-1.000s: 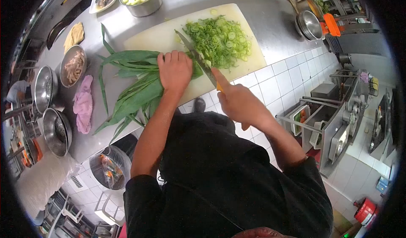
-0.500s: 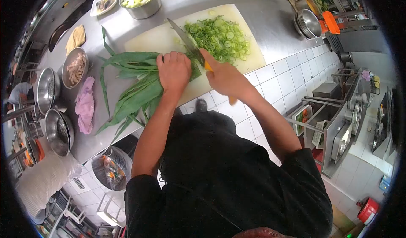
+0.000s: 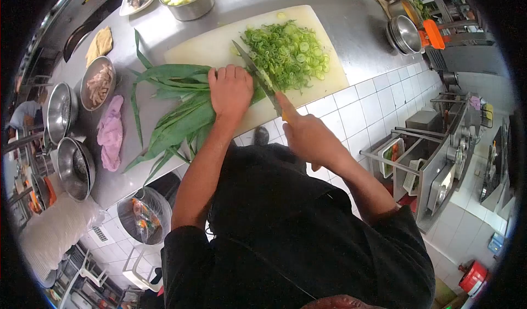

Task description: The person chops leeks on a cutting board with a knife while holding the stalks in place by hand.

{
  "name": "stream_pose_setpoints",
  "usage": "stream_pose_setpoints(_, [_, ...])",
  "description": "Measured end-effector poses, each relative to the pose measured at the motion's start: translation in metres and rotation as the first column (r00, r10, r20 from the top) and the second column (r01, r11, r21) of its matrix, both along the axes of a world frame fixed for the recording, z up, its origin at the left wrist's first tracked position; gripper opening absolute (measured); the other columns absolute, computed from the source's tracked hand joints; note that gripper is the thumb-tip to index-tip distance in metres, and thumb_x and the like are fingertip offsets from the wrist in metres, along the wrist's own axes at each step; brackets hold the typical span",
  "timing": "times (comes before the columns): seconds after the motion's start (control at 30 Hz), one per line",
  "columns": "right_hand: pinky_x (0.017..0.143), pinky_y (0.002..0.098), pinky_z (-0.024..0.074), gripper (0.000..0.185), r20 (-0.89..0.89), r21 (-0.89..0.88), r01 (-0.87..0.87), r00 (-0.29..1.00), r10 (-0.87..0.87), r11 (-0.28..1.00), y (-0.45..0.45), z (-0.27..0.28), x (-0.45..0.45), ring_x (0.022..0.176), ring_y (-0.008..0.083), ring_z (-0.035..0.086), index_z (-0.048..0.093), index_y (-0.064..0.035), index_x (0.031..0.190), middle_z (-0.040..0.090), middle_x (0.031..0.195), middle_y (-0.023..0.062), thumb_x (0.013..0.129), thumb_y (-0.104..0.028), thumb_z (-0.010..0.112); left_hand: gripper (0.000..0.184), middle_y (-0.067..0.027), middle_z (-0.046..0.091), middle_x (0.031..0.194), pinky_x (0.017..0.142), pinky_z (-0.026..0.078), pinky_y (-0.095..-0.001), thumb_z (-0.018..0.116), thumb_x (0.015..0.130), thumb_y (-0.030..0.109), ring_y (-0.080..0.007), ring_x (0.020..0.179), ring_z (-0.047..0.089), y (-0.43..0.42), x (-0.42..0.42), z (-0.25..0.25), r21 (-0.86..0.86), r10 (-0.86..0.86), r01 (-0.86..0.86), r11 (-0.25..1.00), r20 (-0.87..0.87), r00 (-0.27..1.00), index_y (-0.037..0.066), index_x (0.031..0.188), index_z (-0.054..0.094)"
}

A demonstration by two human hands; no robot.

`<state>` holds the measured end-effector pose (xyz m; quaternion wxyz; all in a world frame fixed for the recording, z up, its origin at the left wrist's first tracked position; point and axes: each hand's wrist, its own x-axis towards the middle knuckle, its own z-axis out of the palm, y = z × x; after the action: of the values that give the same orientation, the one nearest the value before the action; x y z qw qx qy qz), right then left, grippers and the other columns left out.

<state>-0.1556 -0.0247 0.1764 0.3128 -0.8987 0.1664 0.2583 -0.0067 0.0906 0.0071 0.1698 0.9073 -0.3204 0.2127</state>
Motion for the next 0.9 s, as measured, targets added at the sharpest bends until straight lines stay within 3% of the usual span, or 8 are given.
stream_pose_setpoints(0.13, [0.054, 0.0492, 0.0609, 0.069, 0.326, -0.105, -0.017, 0.944, 0.050, 0.994, 0.001, -0.098, -0.017, 0.051, 0.0434, 0.065, 0.013, -0.0109, 0.162, 0.066, 0.068, 0.0289, 0.101, -0.012, 0.045, 0.018, -0.0081, 0.064, 0.084, 0.099, 0.042, -0.0480, 0.060, 0.091, 0.021, -0.0270, 0.087, 0.060, -0.001, -0.001, -0.001, -0.005, 0.020, -0.020, 1.000, 0.035, 0.999, 0.008, 0.082, 0.069])
stream_pose_setpoints(0.27, [0.048, 0.0444, 0.0617, 0.072, 0.359, -0.061, 0.026, 0.934, -0.003, 0.998, -0.004, -0.128, 0.013, 0.050, 0.0409, 0.065, 0.011, -0.0152, 0.163, 0.066, 0.072, 0.0296, 0.100, -0.012, 0.045, 0.019, -0.0085, 0.064, 0.084, 0.098, 0.042, -0.0476, 0.060, 0.091, 0.022, -0.0270, 0.087, 0.060, -0.001, 0.000, 0.001, -0.014, 0.009, -0.008, 1.000, 0.036, 0.999, 0.008, 0.081, 0.068])
stream_pose_setpoints(0.37, [0.058, 0.0492, 0.0592, 0.072, 0.240, 0.064, 0.049, 0.969, -0.063, 0.997, -0.014, -0.087, 0.042, 0.060, 0.0441, 0.066, 0.016, -0.0130, 0.162, 0.068, 0.078, 0.0305, 0.097, -0.013, 0.048, 0.019, -0.0096, 0.062, 0.082, 0.094, 0.043, -0.0465, 0.060, 0.092, 0.020, -0.0290, 0.086, 0.060, 0.000, -0.001, 0.002, -0.019, -0.001, 0.002, 1.000, 0.032, 0.999, 0.007, 0.080, 0.066])
stream_pose_setpoints(0.4, [0.068, 0.0534, 0.0563, 0.072, 0.215, 0.064, 0.040, 0.975, -0.053, 0.997, -0.018, -0.069, 0.045, 0.068, 0.0475, 0.067, 0.021, -0.0093, 0.161, 0.068, 0.080, 0.0311, 0.096, -0.013, 0.050, 0.019, -0.0097, 0.062, 0.082, 0.094, 0.043, -0.0464, 0.060, 0.092, 0.020, -0.0292, 0.086, 0.060, 0.001, 0.000, 0.002, -0.020, -0.002, 0.002, 1.000, 0.030, 1.000, 0.007, 0.080, 0.066])
stream_pose_setpoints(0.5, [0.079, 0.0554, 0.0548, 0.069, 0.104, 0.041, 0.015, 0.994, -0.019, 0.999, -0.018, -0.010, 0.040, 0.077, 0.0486, 0.068, 0.026, -0.0059, 0.160, 0.069, 0.085, 0.0318, 0.095, -0.013, 0.050, 0.018, -0.0098, 0.061, 0.083, 0.095, 0.043, -0.0468, 0.061, 0.091, 0.020, -0.0293, 0.087, 0.060, -0.001, -0.001, 0.001, -0.020, -0.002, 0.002, 1.000, 0.008, 1.000, 0.007, 0.080, 0.066])
stream_pose_setpoints(0.57, [0.076, 0.0525, 0.0572, 0.068, 0.045, -0.033, -0.036, 0.998, 0.038, 0.999, -0.014, 0.007, 0.029, 0.074, 0.0451, 0.070, 0.021, -0.0117, 0.162, 0.069, 0.086, 0.0297, 0.099, -0.015, 0.048, 0.018, -0.0097, 0.062, 0.084, 0.097, 0.042, -0.0479, 0.061, 0.090, 0.021, -0.0285, 0.087, 0.059, 0.000, -0.001, 0.000, -0.001, 0.004, -0.004, 1.000, -0.002, 1.000, 0.007, 0.081, 0.067])
stream_pose_setpoints(0.6, [0.086, 0.0540, 0.0504, 0.067, -0.011, -0.019, -0.029, 1.000, 0.029, 0.999, -0.010, 0.024, 0.027, 0.084, 0.0464, 0.069, 0.023, -0.0087, 0.161, 0.069, 0.085, 0.0303, 0.100, -0.016, 0.048, 0.018, -0.0098, 0.062, 0.085, 0.098, 0.042, -0.0480, 0.061, 0.090, 0.021, -0.0286, 0.088, 0.059, 0.000, -0.001, -0.001, 0.003, 0.003, -0.003, 1.000, 0.000, 1.000, 0.007, 0.081, 0.067])
stream_pose_setpoints(0.9, [0.078, 0.0572, 0.0531, 0.065, -0.053, 0.026, 0.001, 0.999, 0.000, 1.000, -0.007, 0.034, -0.002, 0.074, 0.0486, 0.068, 0.022, -0.0091, 0.161, 0.068, 0.078, 0.0308, 0.101, -0.014, 0.046, 0.018, -0.0098, 0.062, 0.085, 0.098, 0.042, -0.0488, 0.061, 0.090, 0.021, -0.0279, 0.088, 0.059, -0.001, -0.001, -0.002, -0.020, 0.003, -0.003, 1.000, 0.014, 1.000, 0.007, 0.081, 0.067])
